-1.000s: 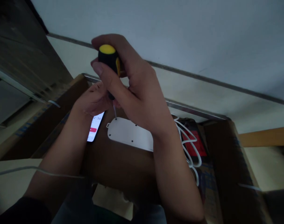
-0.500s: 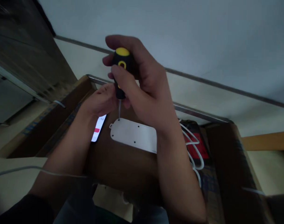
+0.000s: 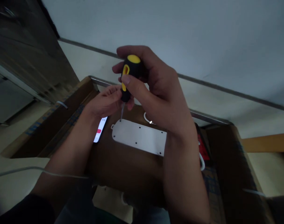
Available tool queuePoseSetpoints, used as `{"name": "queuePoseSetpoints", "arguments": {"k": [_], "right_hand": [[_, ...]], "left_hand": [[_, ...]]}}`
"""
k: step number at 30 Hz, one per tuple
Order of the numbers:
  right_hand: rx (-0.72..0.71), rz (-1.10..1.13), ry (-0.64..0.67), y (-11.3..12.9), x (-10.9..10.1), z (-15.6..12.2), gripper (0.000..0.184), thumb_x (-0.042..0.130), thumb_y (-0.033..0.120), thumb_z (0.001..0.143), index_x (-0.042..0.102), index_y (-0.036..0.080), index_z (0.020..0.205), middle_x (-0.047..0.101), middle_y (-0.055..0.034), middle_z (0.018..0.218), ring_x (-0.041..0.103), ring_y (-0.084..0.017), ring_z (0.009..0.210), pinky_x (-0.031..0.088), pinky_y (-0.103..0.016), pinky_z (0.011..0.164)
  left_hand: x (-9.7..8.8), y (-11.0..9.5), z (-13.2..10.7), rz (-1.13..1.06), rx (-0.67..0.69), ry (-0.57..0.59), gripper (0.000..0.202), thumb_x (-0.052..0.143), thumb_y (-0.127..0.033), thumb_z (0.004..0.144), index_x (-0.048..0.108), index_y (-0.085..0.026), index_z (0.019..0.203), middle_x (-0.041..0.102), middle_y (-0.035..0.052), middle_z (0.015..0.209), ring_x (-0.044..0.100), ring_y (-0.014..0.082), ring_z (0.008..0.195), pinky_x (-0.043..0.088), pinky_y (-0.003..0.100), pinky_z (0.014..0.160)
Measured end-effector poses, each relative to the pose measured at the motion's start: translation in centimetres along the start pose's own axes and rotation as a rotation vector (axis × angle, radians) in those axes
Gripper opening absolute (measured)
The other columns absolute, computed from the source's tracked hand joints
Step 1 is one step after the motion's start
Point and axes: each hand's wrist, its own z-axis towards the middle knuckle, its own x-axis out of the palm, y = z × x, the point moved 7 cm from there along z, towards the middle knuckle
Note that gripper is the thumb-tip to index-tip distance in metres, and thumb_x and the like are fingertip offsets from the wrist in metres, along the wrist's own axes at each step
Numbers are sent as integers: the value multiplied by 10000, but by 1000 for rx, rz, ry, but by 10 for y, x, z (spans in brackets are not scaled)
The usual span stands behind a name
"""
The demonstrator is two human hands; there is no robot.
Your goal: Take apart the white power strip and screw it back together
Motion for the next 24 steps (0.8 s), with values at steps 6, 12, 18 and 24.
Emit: {"name": "queuePoseSetpoints", "arguments": {"k": [6,12,18,24], "right_hand": [[-45,-135,-310,1,-3,4,398,903,403,739,572,200,823,605,0,819,539,-96,749,450,-278,655],[-73,-223,-252,5,4,2,424,774,514,867,581,179,1041,572,-8,960,507,-59,760,466,-266,695],[35,0,-40,-8,5,0,363,711,417,936,651,247,1251,712,-12,1136,656,-89,833,543,-256,686],[-134,-213,-425,3,6,2,501,894,396,744,444,183,798,456,25,756,400,-51,681,384,-235,627]], "left_hand": [[-2,3,1,-17,31,-27,512,753,-697,857,673,-192,893,656,14,825,683,153,809,568,295,749],[-4,8,0,22,-12,-3,470,773,-667,865,721,-203,921,700,4,842,697,143,777,601,286,772],[-1,8,-2,12,-53,39,483,579,-650,980,721,-188,967,708,36,858,718,176,815,605,332,828],[-2,5,-2,-25,-24,-8,493,784,-685,808,660,-224,930,659,8,863,647,157,824,548,305,793]]}}
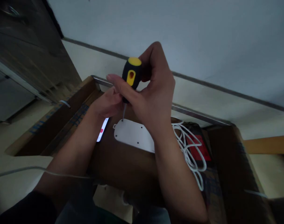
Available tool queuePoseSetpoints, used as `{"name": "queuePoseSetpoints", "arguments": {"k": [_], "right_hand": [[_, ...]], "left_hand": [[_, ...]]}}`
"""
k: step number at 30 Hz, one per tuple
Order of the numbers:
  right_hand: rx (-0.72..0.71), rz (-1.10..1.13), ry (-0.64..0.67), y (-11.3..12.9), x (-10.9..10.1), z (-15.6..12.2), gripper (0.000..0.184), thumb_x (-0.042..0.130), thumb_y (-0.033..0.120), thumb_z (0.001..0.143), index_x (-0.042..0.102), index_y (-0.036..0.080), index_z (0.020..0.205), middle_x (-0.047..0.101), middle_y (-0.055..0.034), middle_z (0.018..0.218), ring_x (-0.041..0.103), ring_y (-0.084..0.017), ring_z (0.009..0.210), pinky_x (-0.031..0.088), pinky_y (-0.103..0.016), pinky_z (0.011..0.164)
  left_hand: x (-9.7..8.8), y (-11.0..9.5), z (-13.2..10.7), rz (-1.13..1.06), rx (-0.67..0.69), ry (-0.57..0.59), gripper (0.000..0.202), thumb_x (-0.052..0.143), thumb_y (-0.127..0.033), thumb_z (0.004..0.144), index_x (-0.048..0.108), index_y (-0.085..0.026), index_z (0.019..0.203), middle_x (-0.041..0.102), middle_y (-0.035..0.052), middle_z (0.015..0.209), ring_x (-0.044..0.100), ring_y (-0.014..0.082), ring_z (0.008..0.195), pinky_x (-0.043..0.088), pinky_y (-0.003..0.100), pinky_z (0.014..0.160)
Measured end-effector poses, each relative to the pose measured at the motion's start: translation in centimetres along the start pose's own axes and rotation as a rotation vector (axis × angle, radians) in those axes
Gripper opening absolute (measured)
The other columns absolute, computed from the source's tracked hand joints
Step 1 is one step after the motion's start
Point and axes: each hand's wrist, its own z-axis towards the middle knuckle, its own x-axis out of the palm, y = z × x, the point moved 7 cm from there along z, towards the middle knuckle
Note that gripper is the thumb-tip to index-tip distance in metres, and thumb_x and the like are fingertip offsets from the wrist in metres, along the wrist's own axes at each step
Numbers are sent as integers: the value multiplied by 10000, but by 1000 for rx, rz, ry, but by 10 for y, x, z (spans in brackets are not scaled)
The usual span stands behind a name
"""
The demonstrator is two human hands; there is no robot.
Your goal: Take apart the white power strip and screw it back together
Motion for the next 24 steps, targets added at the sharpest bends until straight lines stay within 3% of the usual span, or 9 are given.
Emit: {"name": "queuePoseSetpoints", "arguments": {"k": [3,6,8,11,13,16,18,20,24], "right_hand": [[31,13,3,2,3,-2,482,859,445,784,449,192,811,415,11,773,360,-65,680,353,-266,624],[107,180,203,-6,11,-4,289,724,473,911,618,221,1005,613,-17,951,574,-105,840,480,-296,750],[155,309,315,-16,14,-5,341,663,508,943,663,251,1168,688,-27,1107,660,-141,1015,554,-312,821],[217,463,360,-35,15,-6,371,658,535,928,685,288,1204,722,-3,1079,678,-129,943,592,-306,798],[234,503,362,-44,15,-7,367,689,534,896,688,313,1189,729,16,1107,685,-121,933,608,-295,804],[250,459,373,-47,14,-7,428,742,570,835,682,297,1159,725,10,1194,708,-142,996,631,-315,871],[263,388,383,-43,12,-6,466,770,588,807,681,277,1142,732,-13,1169,711,-169,1011,630,-355,936],[251,304,376,-36,10,-4,449,790,581,797,683,281,1115,740,-24,1095,712,-197,1016,625,-394,954],[117,184,295,-12,4,1,322,842,516,781,684,285,941,732,-5,971,716,-208,925,624,-419,846]], "left_hand": [[-4,2,-1,51,-4,-49,458,805,-640,816,643,-234,952,648,-3,877,635,145,837,538,318,836],[-4,4,0,32,-17,-57,487,799,-668,814,622,-228,924,636,-1,884,625,141,832,531,326,839],[-3,4,1,0,-28,-45,537,823,-701,773,617,-227,924,634,1,877,624,146,834,528,321,824],[-4,-1,1,-7,-34,-15,583,836,-723,740,620,-217,933,654,14,887,648,163,881,531,312,839],[-2,-4,-1,116,-85,75,594,879,-672,699,639,-202,971,690,28,937,668,178,929,529,304,857],[0,9,-12,534,-376,265,667,954,-476,600,666,-184,1125,744,33,1005,692,204,924,528,300,840],[-10,23,-24,846,-681,299,690,937,-397,612,671,-172,1207,765,29,991,706,212,846,527,301,787],[-17,30,-32,1062,-882,319,703,925,-387,636,676,-166,1255,777,28,941,720,228,813,520,302,759],[-16,35,-33,1171,-955,357,664,923,-454,651,706,-179,1215,778,29,858,737,245,798,514,301,752]]}}
